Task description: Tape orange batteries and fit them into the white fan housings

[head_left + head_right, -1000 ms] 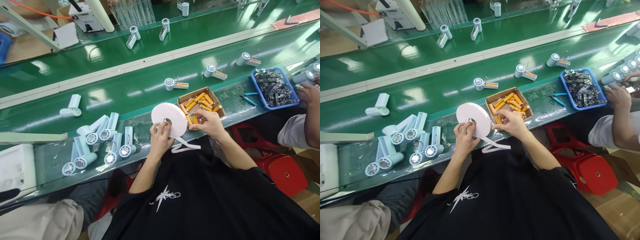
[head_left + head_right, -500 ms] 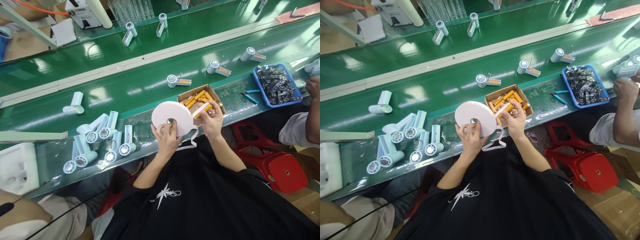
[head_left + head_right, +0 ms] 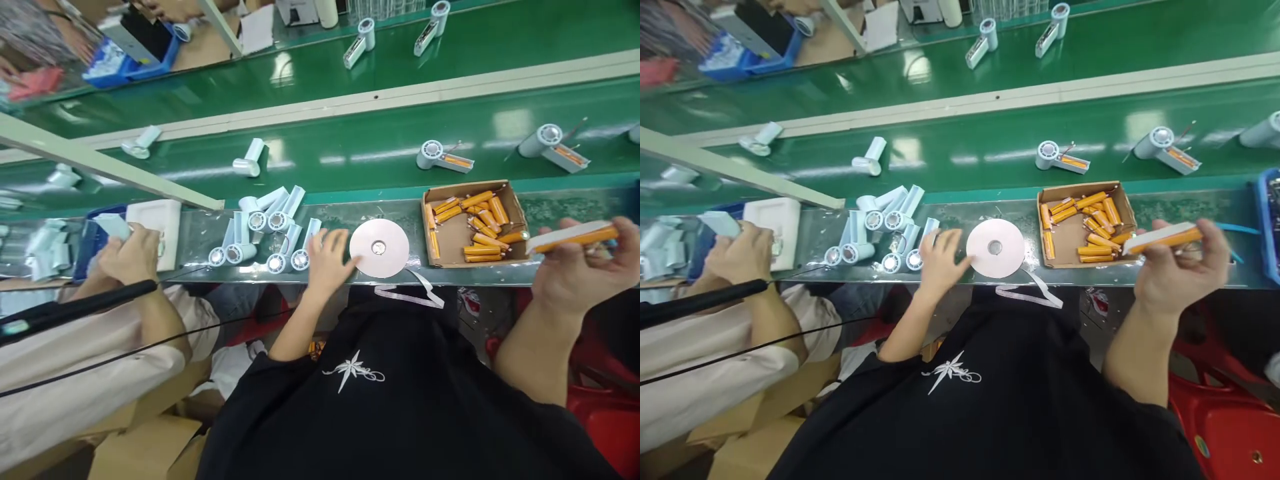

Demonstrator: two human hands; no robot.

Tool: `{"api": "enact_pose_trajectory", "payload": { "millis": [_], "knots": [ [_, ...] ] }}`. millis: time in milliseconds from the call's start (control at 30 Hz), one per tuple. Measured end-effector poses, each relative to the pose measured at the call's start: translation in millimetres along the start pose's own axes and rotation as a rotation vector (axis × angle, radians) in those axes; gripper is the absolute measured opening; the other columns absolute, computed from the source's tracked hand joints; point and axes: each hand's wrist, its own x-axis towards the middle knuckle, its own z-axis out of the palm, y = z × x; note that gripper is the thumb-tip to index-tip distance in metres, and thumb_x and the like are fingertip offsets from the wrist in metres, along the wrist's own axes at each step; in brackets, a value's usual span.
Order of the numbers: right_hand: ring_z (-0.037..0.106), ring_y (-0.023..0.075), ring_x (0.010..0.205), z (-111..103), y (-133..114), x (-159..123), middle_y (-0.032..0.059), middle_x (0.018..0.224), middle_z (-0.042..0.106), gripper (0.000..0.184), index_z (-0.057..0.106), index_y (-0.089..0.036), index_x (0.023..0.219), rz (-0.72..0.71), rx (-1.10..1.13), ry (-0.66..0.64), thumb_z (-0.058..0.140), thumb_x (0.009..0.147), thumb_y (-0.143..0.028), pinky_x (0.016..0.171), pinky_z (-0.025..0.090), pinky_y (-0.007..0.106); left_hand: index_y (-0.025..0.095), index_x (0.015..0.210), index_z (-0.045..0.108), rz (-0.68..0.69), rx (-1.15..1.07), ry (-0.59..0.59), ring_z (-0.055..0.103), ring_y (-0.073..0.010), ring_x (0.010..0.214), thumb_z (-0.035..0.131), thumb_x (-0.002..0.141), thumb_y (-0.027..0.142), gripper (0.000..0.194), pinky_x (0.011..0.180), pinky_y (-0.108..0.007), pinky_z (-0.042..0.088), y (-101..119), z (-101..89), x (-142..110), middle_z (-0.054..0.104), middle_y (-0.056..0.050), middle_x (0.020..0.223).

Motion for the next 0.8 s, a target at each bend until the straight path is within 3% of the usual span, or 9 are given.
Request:
{"api": "enact_pose_trajectory", "payload": {
  "millis": [100, 167, 267, 333, 367, 500, 600, 667, 800],
  "knots": [
    [0.077, 0.0439, 0.125, 18, 3, -13, 0.008, 0.148, 0.073, 0.078, 0.071, -0.05, 0.145, 0.006, -0.018, -0.019, 0.099, 0.072, -0.056, 0.085, 0.073, 0.065, 0.018, 0.148, 0.066, -0.225, 0.16, 0.135, 0.052, -0.0501, 0.14, 0.065, 0.104, 0.046, 0.052, 0.118, -0.075, 0.038, -35, -9.1, -22, 0.066, -0.024, 0.146],
    [0.078, 0.044, 0.123, 23, 12, -23, 0.0082, 0.147, 0.074, 0.08, 0.068, -0.052, 0.148, -0.004, -0.014, 0.001, 0.097, 0.074, -0.057, 0.086, 0.072, 0.067, 0.017, 0.139, 0.071, -0.211, 0.194, 0.035, 0.06, -0.0465, 0.128, 0.062, 0.104, 0.041, 0.043, 0.112, -0.07, 0.046, -51, -14.8, -34, 0.072, -0.023, 0.129],
    [0.083, 0.039, 0.109, 22, 28, -35, 0.006, 0.131, 0.081, 0.067, 0.067, -0.054, 0.146, -0.123, 0.086, 0.213, 0.091, 0.084, -0.059, 0.088, 0.072, 0.066, 0.017, 0.137, 0.073, -0.088, 0.173, -0.109, 0.065, -0.0397, 0.116, 0.062, 0.103, 0.034, 0.04, 0.105, -0.056, 0.055, -66, -21.2, -21, 0.073, -0.02, 0.123],
    [0.085, 0.036, 0.096, 23, 29, -33, 0.0036, 0.11, 0.085, 0.058, 0.073, -0.05, 0.136, -0.192, 0.158, 0.294, 0.092, 0.083, -0.06, 0.084, 0.073, 0.062, 0.02, 0.142, 0.071, 0.027, 0.144, -0.117, 0.063, -0.0386, 0.123, 0.066, 0.101, 0.029, 0.042, 0.105, -0.052, 0.056, -67, -21.7, 18, 0.071, -0.019, 0.133],
    [0.085, 0.0356, 0.09, 26, 24, -28, 0.0033, 0.101, 0.085, 0.056, 0.076, -0.046, 0.13, -0.193, 0.16, 0.258, 0.094, 0.079, -0.061, 0.081, 0.073, 0.06, 0.021, 0.143, 0.071, 0.088, 0.124, -0.112, 0.062, -0.0384, 0.128, 0.068, 0.1, 0.027, 0.044, 0.107, -0.051, 0.056, -65, -20.3, 47, 0.069, -0.019, 0.138],
    [0.085, 0.0371, 0.091, 48, -16, 3, 0.008, 0.094, 0.087, 0.056, 0.085, -0.032, 0.118, -0.118, -0.046, -0.136, 0.099, 0.073, -0.062, 0.084, 0.071, 0.053, 0.023, 0.14, 0.074, 0.316, 0.05, -0.209, 0.058, -0.0364, 0.139, 0.075, 0.095, 0.021, 0.045, 0.115, -0.051, 0.054, -44, -3.7, 184, 0.068, -0.016, 0.144],
    [0.085, 0.0343, 0.096, 62, -41, 13, 0.0071, 0.101, 0.088, 0.053, 0.086, -0.033, 0.122, -0.175, -0.131, -0.29, 0.098, 0.078, -0.059, 0.092, 0.07, 0.047, 0.019, 0.138, 0.075, 0.467, 0.061, -0.314, 0.055, -0.0335, 0.144, 0.074, 0.091, 0.016, 0.047, 0.121, -0.048, 0.05, -28, 14.4, 262, 0.067, -0.016, 0.15],
    [0.085, 0.0294, 0.088, 63, -42, 7, 0.0055, 0.101, 0.089, 0.046, 0.087, -0.033, 0.122, -0.214, -0.108, -0.323, 0.094, 0.083, -0.057, 0.086, 0.071, 0.041, 0.018, 0.132, 0.078, 0.519, 0.063, -0.338, 0.055, -0.0318, 0.144, 0.072, 0.088, 0.012, 0.045, 0.126, -0.048, 0.045, -21, 26.8, 288, 0.07, -0.016, 0.148],
    [0.079, 0.0196, 0.065, 53, -25, -5, 0.0024, 0.088, 0.087, 0.037, 0.088, -0.03, 0.116, -0.253, -0.035, -0.25, 0.092, 0.088, -0.055, 0.066, 0.067, 0.03, 0.021, 0.116, 0.083, 0.548, 0.035, -0.355, 0.052, -0.0325, 0.149, 0.066, 0.085, 0.008, 0.038, 0.131, -0.055, 0.035, -18, 48.1, 305, 0.076, -0.012, 0.141]
  ]
}}
